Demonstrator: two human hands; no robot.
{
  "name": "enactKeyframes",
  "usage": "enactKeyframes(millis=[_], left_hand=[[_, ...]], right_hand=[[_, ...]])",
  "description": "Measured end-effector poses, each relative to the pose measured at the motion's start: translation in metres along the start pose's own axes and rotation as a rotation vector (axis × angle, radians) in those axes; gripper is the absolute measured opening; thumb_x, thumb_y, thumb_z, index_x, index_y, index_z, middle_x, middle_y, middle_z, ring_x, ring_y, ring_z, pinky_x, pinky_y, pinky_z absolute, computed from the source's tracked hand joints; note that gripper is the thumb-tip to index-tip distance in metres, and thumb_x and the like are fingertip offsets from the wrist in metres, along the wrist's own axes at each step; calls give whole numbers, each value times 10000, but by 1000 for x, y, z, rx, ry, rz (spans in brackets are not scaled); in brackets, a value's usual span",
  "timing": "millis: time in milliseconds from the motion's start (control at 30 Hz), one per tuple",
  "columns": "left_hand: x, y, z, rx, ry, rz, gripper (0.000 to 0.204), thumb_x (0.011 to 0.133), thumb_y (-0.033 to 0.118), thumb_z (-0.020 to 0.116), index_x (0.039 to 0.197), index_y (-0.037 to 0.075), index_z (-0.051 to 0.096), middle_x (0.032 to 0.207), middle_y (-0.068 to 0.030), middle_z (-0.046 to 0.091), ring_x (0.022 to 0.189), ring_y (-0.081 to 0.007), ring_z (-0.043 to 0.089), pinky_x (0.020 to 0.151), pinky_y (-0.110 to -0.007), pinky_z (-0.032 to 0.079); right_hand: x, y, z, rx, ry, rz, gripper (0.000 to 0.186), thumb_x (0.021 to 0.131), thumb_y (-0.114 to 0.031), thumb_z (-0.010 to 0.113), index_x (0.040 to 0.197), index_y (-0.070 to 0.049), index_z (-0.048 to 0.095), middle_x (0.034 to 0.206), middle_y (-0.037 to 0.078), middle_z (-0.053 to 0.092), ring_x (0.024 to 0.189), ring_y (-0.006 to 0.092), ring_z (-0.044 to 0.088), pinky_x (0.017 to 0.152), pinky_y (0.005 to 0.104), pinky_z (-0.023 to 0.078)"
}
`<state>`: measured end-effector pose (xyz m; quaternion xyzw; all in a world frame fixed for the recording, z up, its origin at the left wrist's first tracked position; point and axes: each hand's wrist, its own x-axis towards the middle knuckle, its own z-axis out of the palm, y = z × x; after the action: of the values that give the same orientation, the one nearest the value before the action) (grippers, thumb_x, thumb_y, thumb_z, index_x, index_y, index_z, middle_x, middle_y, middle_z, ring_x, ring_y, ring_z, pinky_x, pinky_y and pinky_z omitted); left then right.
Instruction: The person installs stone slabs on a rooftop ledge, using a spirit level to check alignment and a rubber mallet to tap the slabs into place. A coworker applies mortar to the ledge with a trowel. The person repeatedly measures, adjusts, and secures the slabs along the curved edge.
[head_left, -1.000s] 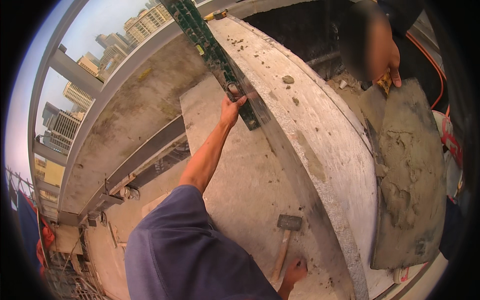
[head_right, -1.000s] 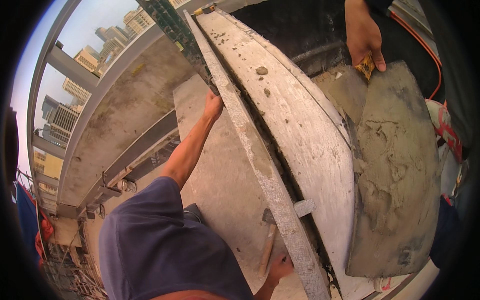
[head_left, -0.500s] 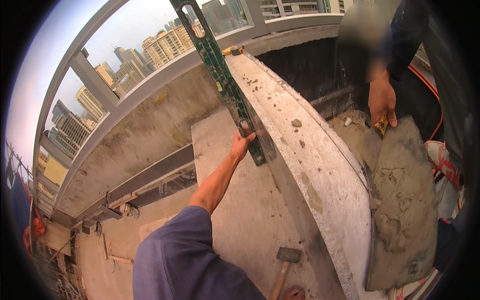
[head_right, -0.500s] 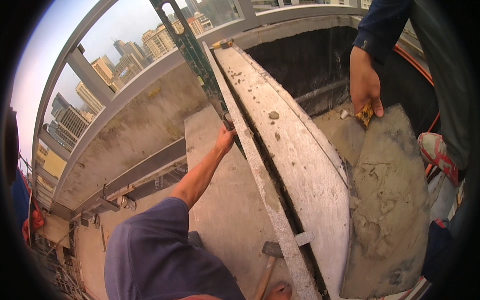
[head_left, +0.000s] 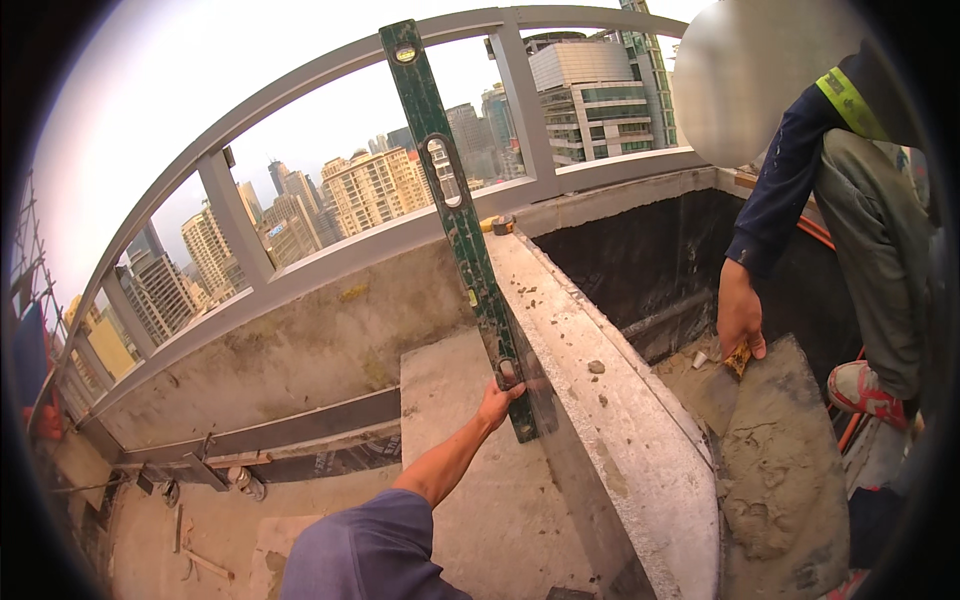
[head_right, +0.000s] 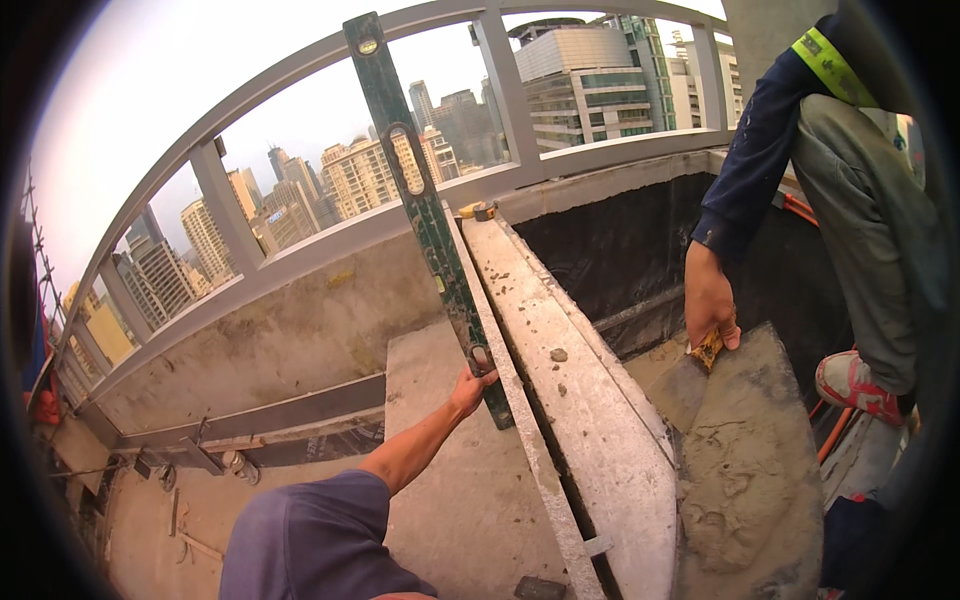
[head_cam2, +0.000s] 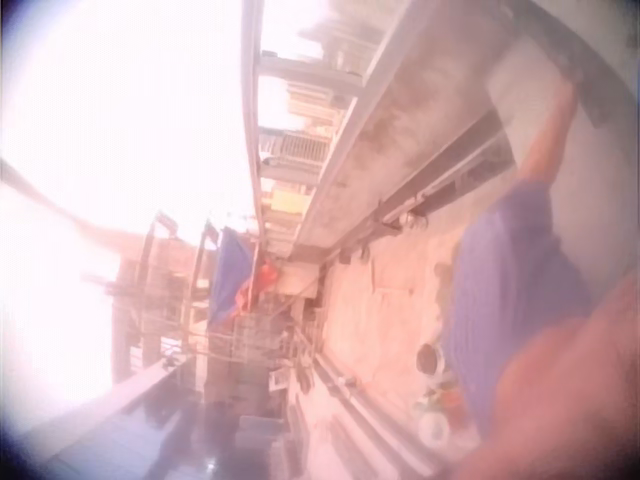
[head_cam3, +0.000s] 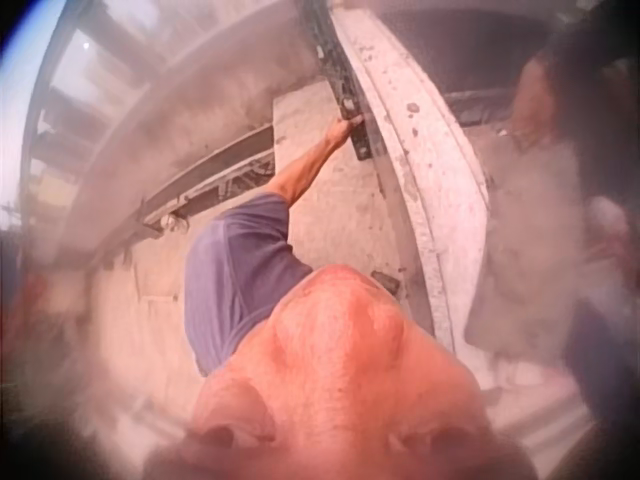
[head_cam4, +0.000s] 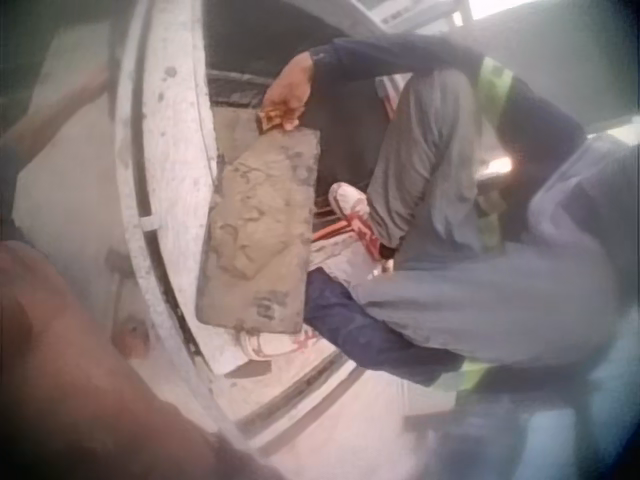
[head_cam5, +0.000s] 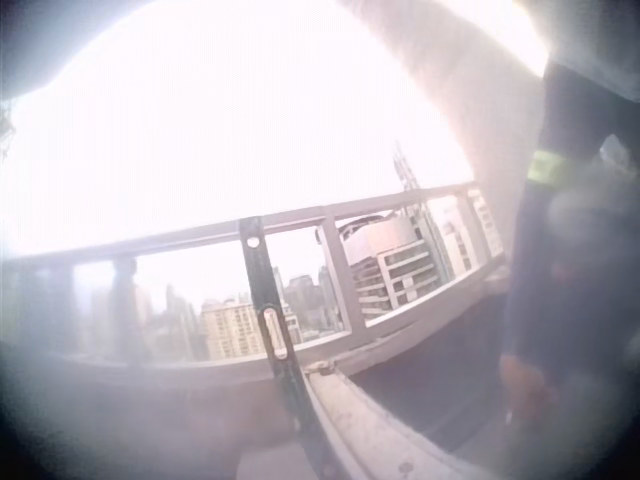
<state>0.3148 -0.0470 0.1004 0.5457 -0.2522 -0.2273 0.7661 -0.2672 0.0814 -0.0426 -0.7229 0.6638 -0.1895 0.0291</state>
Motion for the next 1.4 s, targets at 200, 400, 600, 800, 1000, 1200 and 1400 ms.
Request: enactKeyframes(millis=[200, 400, 600, 800, 1000, 1200, 1400], left_hand=[[8, -14, -10, 32, 57, -33, 253, 997, -2, 753, 1227, 12, 648, 1174, -75, 706, 1075, -191, 673, 983, -360, 553], [8, -16, -10, 3, 22, -16, 280, 985, -40, 718, 1247, 22, 645, 1183, -59, 700, 1098, -201, 675, 987, -366, 562], [9, -15, -11, 14, 26, -30, 286, 976, 20, 791, 1205, 49, 622, 1119, -62, 705, 1059, -201, 673, 977, -373, 543], [3, -7, -4, -23, -33, 20, 283, 980, 16, 777, 1220, 29, 628, 1143, -96, 752, 1066, -219, 708, 977, -383, 558], [2, -7, -1, -68, -5, 3, 286, 992, 19, 766, 1241, 19, 624, 1145, -104, 755, 1071, -224, 710, 982, -383, 557], [6, -10, -5, -67, 7, -33, 292, 988, 25, 779, 1236, 31, 626, 1167, -84, 718, 1096, -213, 676, 1003, -381, 537], [7, -12, -9, -51, 26, -43, 299, 985, 20, 784, 1237, 51, 627, 1164, -62, 697, 1098, -208, 660, 1010, -381, 525]], right_hand=[[2, -6, 3, 8, -3, -8, 361, 990, -296, 644, 756, -23, 611, 658, 192, 566, 567, 399, 568, 541, 498, 412], [4, -10, 5, 11, -8, -8, 358, 987, -291, 646, 751, -24, 611, 655, 193, 567, 565, 400, 568, 541, 500, 412], [4, -13, 7, 14, -14, -12, 355, 984, -286, 649, 747, -25, 611, 653, 193, 568, 564, 402, 567, 541, 502, 412], [3, -15, 6, 16, -22, 0, 352, 981, -281, 651, 742, -25, 612, 651, 193, 569, 563, 404, 566, 541, 504, 412], [3, -15, 5, 17, -26, 0, 349, 978, -276, 653, 738, -26, 612, 649, 193, 569, 562, 406, 565, 541, 506, 412], [2, -16, 5, 22, -30, 6, 347, 975, -272, 656, 733, -27, 612, 646, 193, 570, 561, 408, 564, 541, 509, 412], [-1, -16, 5, 31, -34, 11, 344, 972, -267, 658, 728, -28, 612, 644, 194, 571, 559, 410, 563, 541, 511, 412]])
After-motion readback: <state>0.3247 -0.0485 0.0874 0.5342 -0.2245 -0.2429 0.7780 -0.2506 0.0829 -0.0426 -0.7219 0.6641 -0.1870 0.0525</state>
